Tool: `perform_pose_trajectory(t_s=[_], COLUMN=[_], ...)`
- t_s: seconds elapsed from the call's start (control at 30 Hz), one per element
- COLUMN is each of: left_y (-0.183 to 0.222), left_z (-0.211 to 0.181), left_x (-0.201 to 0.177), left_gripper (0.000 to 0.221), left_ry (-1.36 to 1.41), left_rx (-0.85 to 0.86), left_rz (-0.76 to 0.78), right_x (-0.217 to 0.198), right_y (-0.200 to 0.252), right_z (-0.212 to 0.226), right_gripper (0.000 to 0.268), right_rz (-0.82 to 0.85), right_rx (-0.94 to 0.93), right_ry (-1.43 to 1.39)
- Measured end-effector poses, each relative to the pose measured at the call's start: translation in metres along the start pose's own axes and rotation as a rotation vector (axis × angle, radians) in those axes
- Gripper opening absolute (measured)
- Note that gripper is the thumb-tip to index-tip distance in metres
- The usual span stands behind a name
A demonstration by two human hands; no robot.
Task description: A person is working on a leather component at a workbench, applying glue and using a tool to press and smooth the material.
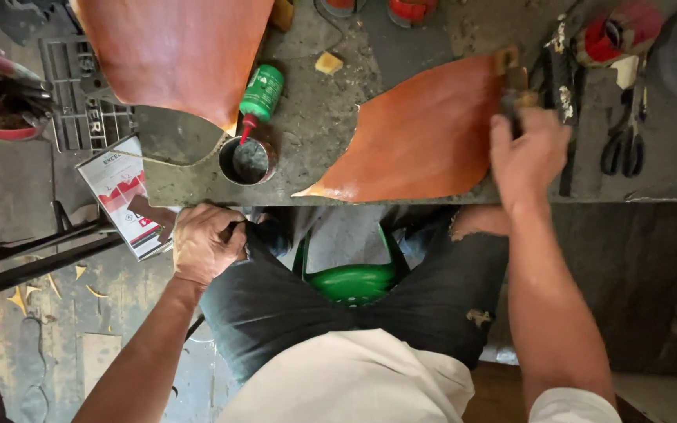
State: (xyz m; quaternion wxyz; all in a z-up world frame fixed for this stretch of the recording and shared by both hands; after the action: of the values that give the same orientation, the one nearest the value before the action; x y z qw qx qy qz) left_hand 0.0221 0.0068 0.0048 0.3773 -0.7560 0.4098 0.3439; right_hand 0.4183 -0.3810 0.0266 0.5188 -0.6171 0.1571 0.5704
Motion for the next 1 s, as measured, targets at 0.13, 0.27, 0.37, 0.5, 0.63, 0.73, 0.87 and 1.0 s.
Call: perform_pose_trajectory(t_s=[0.13,0.27,0.37,0.5,0.63,0.73,0.87,1.0], left_y=[0.002,0.001,0.000,-0.011,-0.010,-0.011,-0.009,-0.007], left_z=[0.002,0.002,0.000,-0.023,-0.023,-0.021,-0.022,-0.018], left_x=[0.000,0.001,-0.001,-0.016,-0.016,-0.014,-0.015,-0.012], left_gripper=[0.011,0.013,0.013,0.009,0.009,0.009,0.010,0.008], left_ry=[-0.005,-0.026,-0.013,-0.023,-0.014,-0.017,-0.024,-0.041], left_rx=[0.001,0.033,0.016,-0.013,-0.012,-0.015,-0.016,0.021], left_rz=[0.008,0.010,0.002,0.039,0.048,0.053,0.067,0.058], right_x=[-0.021,-0.029,-0.028,-0.038,-0.041,-0.073,-0.085,-0.073], right_y=[0.010,0.014,0.004,-0.011,0.007,0.022,0.053,0.057], right_z=[0.081,0.105,0.069,0.000,-0.033,0.003,0.009,-0.017], right_gripper=[0.026,0.024,0.024,0.027,0.034,0.039,0.027,0.033], right_rz=[0.137,0.237,0.228,0.194,0.183,0.318,0.466,0.204], right_rx=[-0.047,-0.264,-0.248,-0.130,-0.033,-0.082,-0.137,-0.122], right_ry=[-0.138,-0.327,-0.248,0.008,0.083,-0.041,-0.172,-0.037])
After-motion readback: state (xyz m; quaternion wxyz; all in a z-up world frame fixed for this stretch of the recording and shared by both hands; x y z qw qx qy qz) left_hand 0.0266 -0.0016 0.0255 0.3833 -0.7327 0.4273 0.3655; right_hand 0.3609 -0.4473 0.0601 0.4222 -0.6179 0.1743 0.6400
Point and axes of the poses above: each hand's wrist, its own y-axis away from the middle knuckle, its own x-axis out of the palm, z = x × y, the point moved 2 cm from there along -y, towards the middle knuckle, and after that the axes turned 1 degree about -x, right-handed, at the moved point
